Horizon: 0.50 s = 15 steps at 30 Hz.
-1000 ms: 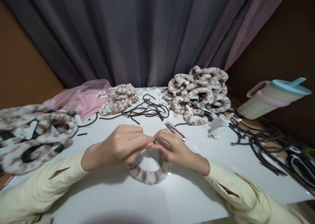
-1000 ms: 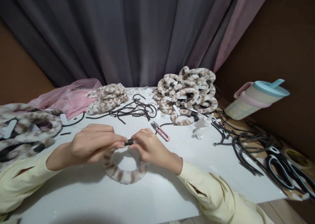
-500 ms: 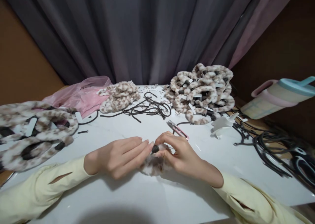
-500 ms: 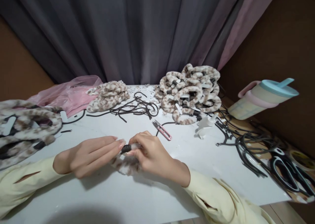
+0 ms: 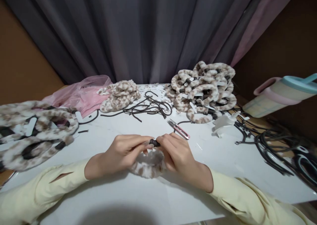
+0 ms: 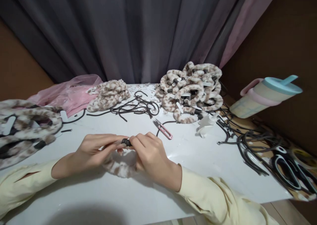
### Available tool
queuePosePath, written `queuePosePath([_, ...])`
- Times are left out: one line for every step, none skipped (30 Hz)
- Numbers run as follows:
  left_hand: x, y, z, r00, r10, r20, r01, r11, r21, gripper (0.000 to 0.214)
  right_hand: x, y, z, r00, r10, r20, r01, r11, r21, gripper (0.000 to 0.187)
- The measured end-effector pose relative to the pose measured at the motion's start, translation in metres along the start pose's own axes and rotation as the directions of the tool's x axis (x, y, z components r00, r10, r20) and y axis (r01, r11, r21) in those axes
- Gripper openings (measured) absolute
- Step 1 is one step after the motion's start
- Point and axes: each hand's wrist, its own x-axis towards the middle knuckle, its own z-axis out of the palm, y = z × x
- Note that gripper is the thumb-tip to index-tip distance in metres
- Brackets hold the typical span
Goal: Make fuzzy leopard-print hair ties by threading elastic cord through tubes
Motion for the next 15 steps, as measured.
queuePosePath([0.003,0.000,-0.002,0.997,-0.066,0.029,0.066,0.997,-0.030,0.020,0.000,0.001,0.001,1.000,0.003,-0.005,-0.003,1.000,-0.013,0.020])
queuePosePath([0.005,0.000,-0.005,0.989,-0.127,0.073,0.130,0.990,-0.046,0.019,0.000,0.002,0.002,0.999,0.033,0.000,-0.033,0.999,0.005,0.019])
queuePosePath([0.008,-0.001,-0.008,0.977,-0.174,0.125,0.181,0.982,-0.046,0.019,0.001,0.002,0.001,0.996,0.088,0.016,-0.088,0.995,0.053,0.018])
queuePosePath([0.010,-0.002,-0.011,0.963,-0.202,0.176,0.210,0.977,-0.028,0.018,0.003,0.002,0.000,0.987,0.157,0.045,-0.162,0.979,0.124,0.016])
queuePosePath([0.011,-0.003,-0.014,0.951,-0.215,0.220,0.220,0.975,0.002,0.018,0.005,0.002,-0.002,0.970,0.227,0.090,-0.241,0.949,0.203,0.013])
queuePosePath([0.011,-0.005,-0.017,0.944,-0.217,0.247,0.215,0.976,0.035,0.019,0.007,0.002,-0.004,0.947,0.287,0.146,-0.318,0.907,0.277,0.010])
queuePosePath([0.011,-0.006,-0.018,0.943,-0.210,0.259,0.200,0.978,0.062,0.021,0.008,0.001,-0.007,0.922,0.331,0.201,-0.382,0.863,0.332,0.008])
queuePosePath([0.010,-0.007,-0.019,0.945,-0.199,0.259,0.185,0.980,0.077,0.022,0.010,0.001,-0.009,0.905,0.355,0.235,-0.421,0.831,0.364,0.008])
queuePosePath([0.010,-0.007,-0.020,0.948,-0.192,0.254,0.179,0.981,0.075,0.022,0.010,0.002,-0.010,0.902,0.356,0.243,-0.426,0.823,0.375,0.011])
queuePosePath([0.009,-0.007,-0.020,0.948,-0.196,0.253,0.187,0.981,0.057,0.021,0.010,0.002,-0.011,0.914,0.337,0.227,-0.401,0.838,0.370,0.015])
queuePosePath([0.009,-0.006,-0.019,0.942,-0.213,0.258,0.213,0.977,0.028,0.020,0.009,0.003,-0.011,0.937,0.292,0.192,-0.343,0.871,0.352,0.019])
queuePosePath([0.009,-0.005,-0.018,0.930,-0.249,0.271,0.260,0.966,-0.006,0.019,0.008,0.005,-0.010,0.962,0.228,0.152,-0.266,0.908,0.323,0.020])
queuePosePath([0.010,-0.004,-0.017,0.908,-0.303,0.291,0.329,0.943,-0.043,0.019,0.006,0.006,-0.009,0.981,0.150,0.119,-0.179,0.941,0.286,0.021])
queuePosePath([0.011,-0.002,-0.016,0.876,-0.366,0.314,0.409,0.909,-0.083,0.020,0.004,0.007,-0.008,0.992,0.074,0.100,-0.096,0.966,0.239,0.021])
queuePosePath([0.012,-0.001,-0.015,0.838,-0.428,0.340,0.492,0.861,-0.128,0.022,0.003,0.009,-0.007,0.996,-0.003,0.090,-0.014,0.983,0.185,0.022])
